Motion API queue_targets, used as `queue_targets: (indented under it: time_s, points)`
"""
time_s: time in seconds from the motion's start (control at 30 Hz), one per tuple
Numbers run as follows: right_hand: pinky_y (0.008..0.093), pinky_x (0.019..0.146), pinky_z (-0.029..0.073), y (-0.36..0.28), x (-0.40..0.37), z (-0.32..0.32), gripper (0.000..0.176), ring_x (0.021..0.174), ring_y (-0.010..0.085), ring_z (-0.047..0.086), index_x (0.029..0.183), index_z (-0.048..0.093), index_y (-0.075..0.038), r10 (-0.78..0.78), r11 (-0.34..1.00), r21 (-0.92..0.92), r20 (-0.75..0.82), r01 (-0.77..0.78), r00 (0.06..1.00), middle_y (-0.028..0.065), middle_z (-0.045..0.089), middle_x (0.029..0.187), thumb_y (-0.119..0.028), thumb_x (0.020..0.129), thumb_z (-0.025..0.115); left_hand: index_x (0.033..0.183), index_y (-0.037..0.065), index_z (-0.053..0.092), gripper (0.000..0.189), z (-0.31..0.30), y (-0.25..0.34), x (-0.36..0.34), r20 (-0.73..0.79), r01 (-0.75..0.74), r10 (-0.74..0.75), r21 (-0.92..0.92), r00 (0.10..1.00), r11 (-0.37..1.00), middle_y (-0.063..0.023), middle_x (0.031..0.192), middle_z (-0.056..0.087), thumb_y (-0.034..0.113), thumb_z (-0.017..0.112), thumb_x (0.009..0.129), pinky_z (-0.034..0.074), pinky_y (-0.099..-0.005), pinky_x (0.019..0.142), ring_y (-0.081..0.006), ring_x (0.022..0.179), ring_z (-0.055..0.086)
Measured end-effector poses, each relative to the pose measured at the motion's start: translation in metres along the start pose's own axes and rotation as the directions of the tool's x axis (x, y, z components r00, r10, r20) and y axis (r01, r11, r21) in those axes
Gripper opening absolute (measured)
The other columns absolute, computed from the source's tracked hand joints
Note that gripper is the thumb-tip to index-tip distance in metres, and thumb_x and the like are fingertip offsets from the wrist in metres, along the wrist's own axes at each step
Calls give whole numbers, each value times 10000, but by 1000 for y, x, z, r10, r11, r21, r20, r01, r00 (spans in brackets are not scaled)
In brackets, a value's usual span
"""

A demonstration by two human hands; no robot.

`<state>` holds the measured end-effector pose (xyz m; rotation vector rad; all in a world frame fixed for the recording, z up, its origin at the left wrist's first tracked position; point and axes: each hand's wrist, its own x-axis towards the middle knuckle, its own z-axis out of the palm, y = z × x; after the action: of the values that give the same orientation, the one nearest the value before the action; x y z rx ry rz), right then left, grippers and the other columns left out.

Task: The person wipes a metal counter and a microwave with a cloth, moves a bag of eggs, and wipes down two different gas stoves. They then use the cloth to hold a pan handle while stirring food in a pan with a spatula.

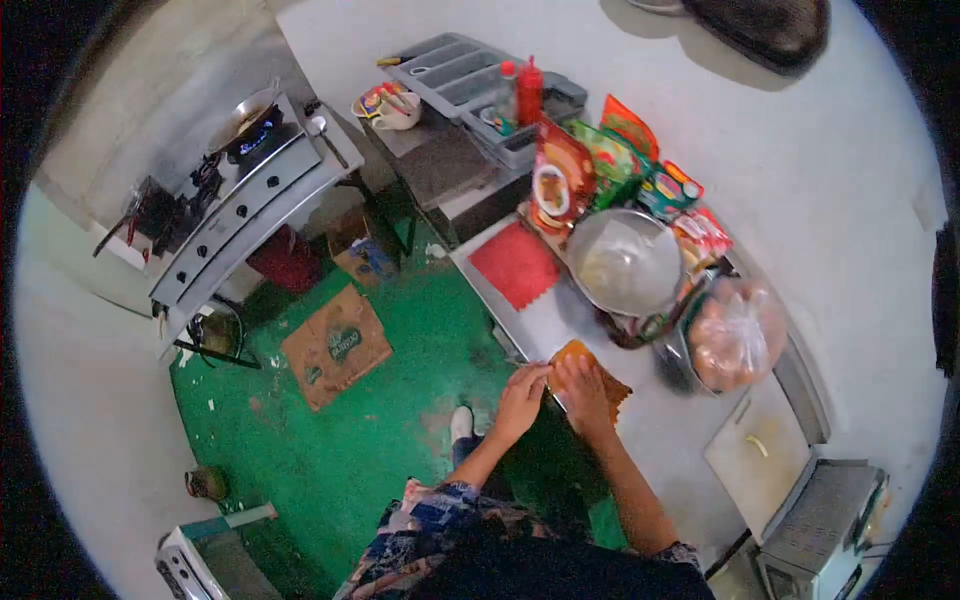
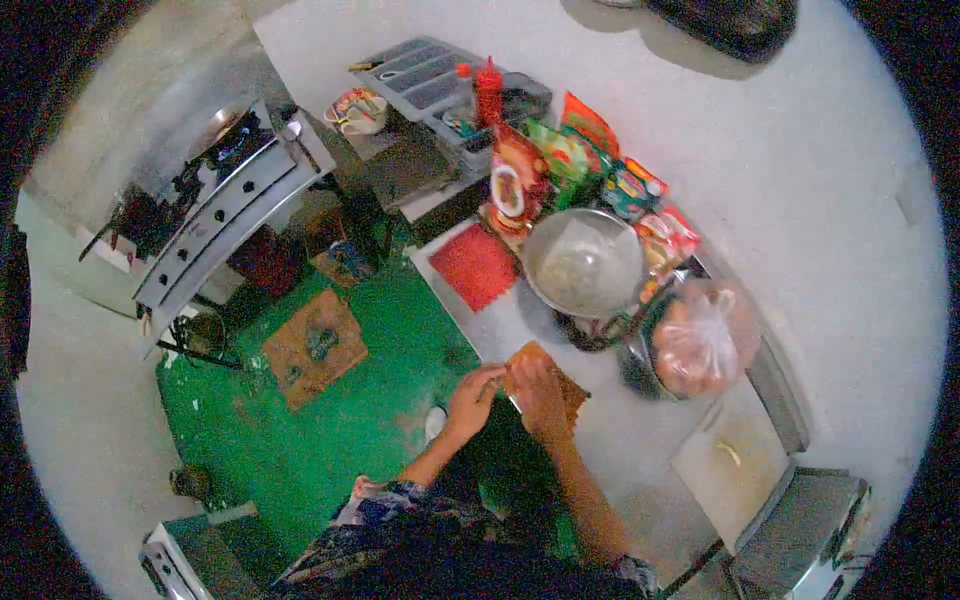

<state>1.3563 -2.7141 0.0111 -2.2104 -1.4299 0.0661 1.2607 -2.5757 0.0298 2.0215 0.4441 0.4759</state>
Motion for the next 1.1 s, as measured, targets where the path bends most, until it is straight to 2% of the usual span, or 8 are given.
queue_targets:
  time_s: [0.33,0.4,0.47,0.57,0.67,0.73,0.8,1.1]
  points:
    - [387,968,392,-102,19,-4,276,1084,297,536,1068,610,-99,453,878,200,-46,-436,890,138,598,1118,-171,804,572,1206,52,498,351,-213,-134,266,-270,-132,265,427,926,895,-185,1318,423,146,515,868,296,-431,1034,-353,1260,341]
    - [361,900,433,-87,21,-17,240,1033,239,556,1058,603,-70,885,310,31,357,-950,300,133,595,1120,-200,865,541,1269,49,437,421,-224,-146,315,-196,-147,308,571,931,808,-192,1387,328,184,504,876,255,-458,1055,-372,1303,265]
    - [350,823,458,-77,-32,7,262,988,219,562,1032,600,-29,707,706,510,-545,-492,450,130,600,1066,-235,907,497,1304,43,397,465,-207,-170,338,-161,-142,317,647,935,749,-194,1417,279,205,496,880,237,-472,1062,-377,1319,233]
    - [338,763,451,-90,5,-19,297,914,211,561,1004,600,11,859,463,678,-501,-571,101,125,604,992,-232,896,469,1348,37,341,535,-171,-179,338,-261,-57,203,477,944,877,-190,1448,210,241,497,879,215,-473,1069,-355,1341,195]
    - [334,636,404,-55,3,14,125,822,170,482,851,554,-22,927,336,715,-368,-614,79,58,517,829,-132,850,494,1369,34,307,584,-164,-159,325,-311,42,223,660,924,750,-191,1466,147,273,504,873,199,-468,1075,-342,1358,148]
    - [341,775,427,-64,14,29,316,861,238,533,993,592,20,777,605,460,-160,-651,609,103,579,894,-228,854,453,1385,45,282,598,-165,-158,322,-281,30,187,622,941,782,-192,1473,123,321,478,893,170,-469,1082,-335,1369,107]
    - [306,650,423,-82,23,76,157,833,165,522,897,591,-48,700,713,382,-434,-589,567,54,556,841,-172,815,540,1384,40,280,598,-174,-147,316,-269,6,183,577,946,817,-190,1472,130,341,466,903,151,-472,1087,-327,1372,101]
    - [393,828,448,-188,86,58,292,931,255,581,1128,598,-57,531,817,288,-35,-500,847,144,616,1063,-201,913,462,1376,90,310,572,-271,-196,130,-47,28,0,595,999,803,-188,1460,172,381,463,908,208,-524,1044,-371,1353,142]
